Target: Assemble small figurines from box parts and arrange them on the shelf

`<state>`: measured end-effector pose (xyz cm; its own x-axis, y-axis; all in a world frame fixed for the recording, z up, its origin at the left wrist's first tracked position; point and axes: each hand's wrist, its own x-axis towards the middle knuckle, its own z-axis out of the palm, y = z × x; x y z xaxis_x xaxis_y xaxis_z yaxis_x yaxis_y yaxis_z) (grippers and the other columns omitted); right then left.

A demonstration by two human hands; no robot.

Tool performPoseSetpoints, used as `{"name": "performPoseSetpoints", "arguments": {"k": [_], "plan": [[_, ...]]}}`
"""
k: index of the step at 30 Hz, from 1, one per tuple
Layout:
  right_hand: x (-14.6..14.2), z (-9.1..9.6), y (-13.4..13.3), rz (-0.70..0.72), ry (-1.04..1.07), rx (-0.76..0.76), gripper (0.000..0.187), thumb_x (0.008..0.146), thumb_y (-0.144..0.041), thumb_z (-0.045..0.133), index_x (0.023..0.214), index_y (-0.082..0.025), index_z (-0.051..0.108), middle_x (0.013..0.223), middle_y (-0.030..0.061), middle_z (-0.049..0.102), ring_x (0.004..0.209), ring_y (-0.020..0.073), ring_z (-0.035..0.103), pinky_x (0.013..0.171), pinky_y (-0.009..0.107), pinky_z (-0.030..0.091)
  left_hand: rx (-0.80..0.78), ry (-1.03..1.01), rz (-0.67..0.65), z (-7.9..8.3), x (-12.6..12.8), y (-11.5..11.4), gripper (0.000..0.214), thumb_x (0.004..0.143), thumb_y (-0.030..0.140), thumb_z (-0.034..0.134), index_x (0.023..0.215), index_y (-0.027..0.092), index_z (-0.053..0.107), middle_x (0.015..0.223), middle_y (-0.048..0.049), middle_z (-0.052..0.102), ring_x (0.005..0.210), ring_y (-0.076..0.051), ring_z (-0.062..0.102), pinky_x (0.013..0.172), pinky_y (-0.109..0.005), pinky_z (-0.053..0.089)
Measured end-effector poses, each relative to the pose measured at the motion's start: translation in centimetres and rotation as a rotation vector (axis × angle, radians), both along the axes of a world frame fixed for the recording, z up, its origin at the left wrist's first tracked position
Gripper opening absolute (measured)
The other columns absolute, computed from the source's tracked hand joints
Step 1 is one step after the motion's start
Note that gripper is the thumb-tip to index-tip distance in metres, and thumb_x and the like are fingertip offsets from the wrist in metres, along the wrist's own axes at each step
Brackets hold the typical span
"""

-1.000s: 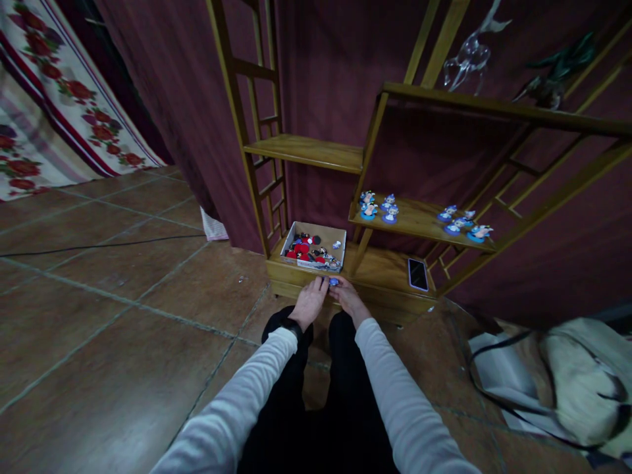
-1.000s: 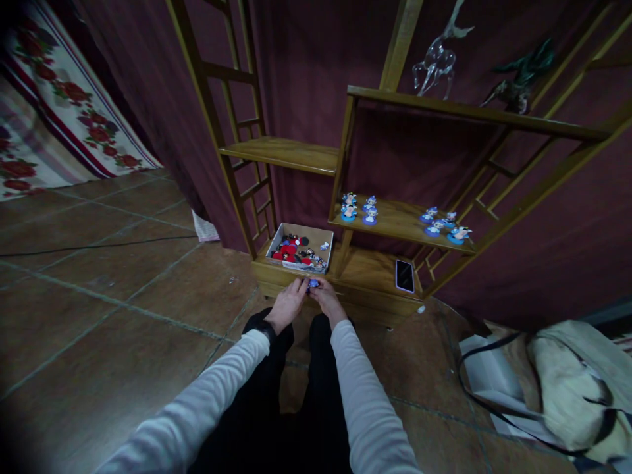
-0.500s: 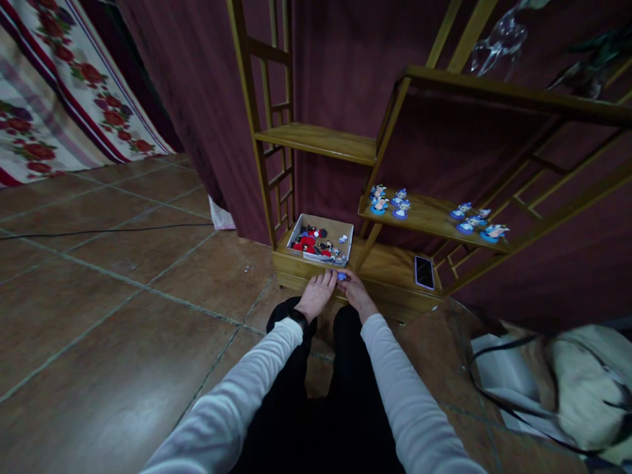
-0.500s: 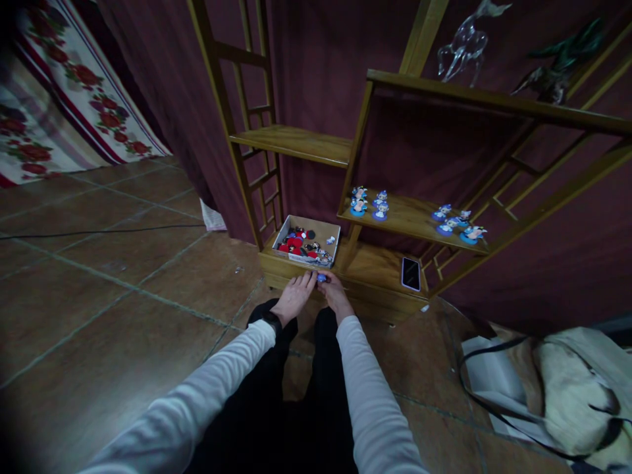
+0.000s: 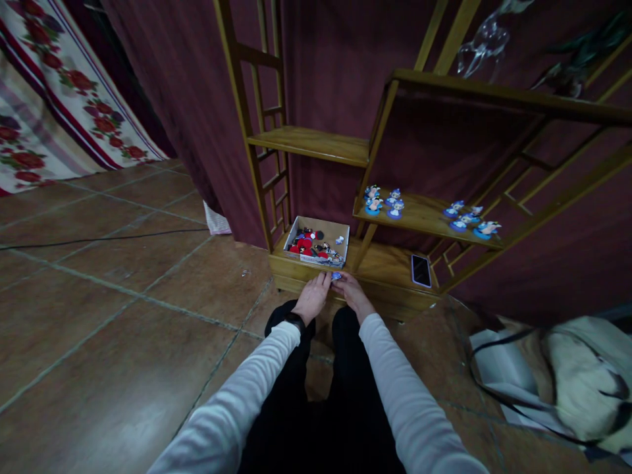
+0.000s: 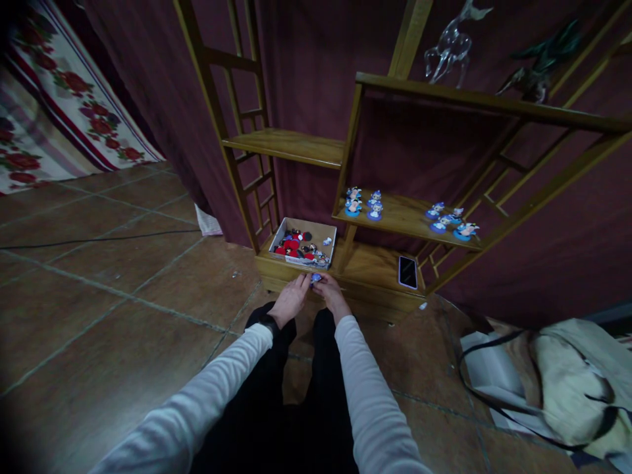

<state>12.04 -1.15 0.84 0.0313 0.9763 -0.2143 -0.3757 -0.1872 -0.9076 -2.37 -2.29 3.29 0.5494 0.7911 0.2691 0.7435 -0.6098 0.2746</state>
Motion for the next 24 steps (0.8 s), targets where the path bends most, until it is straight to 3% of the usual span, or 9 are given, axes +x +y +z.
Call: {"name": "performPoseSetpoints", "arguments": {"k": [5, 14, 19, 24], "plan": [[-0.1, 0.2, -0.1, 0.066, 0.005, 0.023, 0.031, 0.055, -0.026, 0.070, 0.084, -0.019, 0.061, 0.084, 0.0014, 0.065, 0.081, 0.0145, 0.059, 0.080, 0.032, 0.044, -0.171, -0.255, 0.054, -0.6, -0.2, 1.0, 0.043, 0.077, 0.016, 0.048, 0.120, 0.018, 0.042, 0.108, -0.0102, 0.052, 0.098, -0.020, 0.054, 0.083, -0.031, 0.041], [-0.3, -0.1, 0.2, 0.085, 0.041, -0.037, 0.034, 0.060, -0.029, 0.070, 0.091, -0.020, 0.061, 0.085, 0.0035, 0.066, 0.078, 0.0161, 0.063, 0.079, 0.035, 0.047, -0.628, -0.917, 0.180, -2.1, -0.4, 3.5, 0.024, 0.065, 0.022, 0.064, 0.088, 0.015, 0.061, 0.078, -0.0042, 0.065, 0.073, -0.017, 0.059, 0.069, -0.028, 0.047], [-0.3, -0.6, 0.5, 0.102, 0.043, -0.015, 0.035, 0.059, -0.025, 0.071, 0.092, -0.019, 0.061, 0.084, 0.0039, 0.066, 0.077, 0.0159, 0.063, 0.079, 0.035, 0.047, -0.841, -1.094, 0.162, -2.3, -0.6, 4.0, 0.019, 0.063, 0.025, 0.065, 0.078, 0.012, 0.063, 0.070, -0.0024, 0.065, 0.060, -0.012, 0.057, 0.059, -0.023, 0.046], [-0.4, -0.7, 0.5, 0.116, -0.008, -0.023, 0.037, 0.056, -0.027, 0.072, 0.090, -0.019, 0.061, 0.086, 0.0040, 0.066, 0.076, 0.0155, 0.062, 0.075, 0.034, 0.048, -0.964, -1.218, 0.203, -2.5, -0.7, 4.2, 0.017, 0.063, 0.022, 0.066, 0.075, 0.011, 0.064, 0.070, -0.0039, 0.065, 0.062, -0.011, 0.058, 0.060, -0.022, 0.047]]}}
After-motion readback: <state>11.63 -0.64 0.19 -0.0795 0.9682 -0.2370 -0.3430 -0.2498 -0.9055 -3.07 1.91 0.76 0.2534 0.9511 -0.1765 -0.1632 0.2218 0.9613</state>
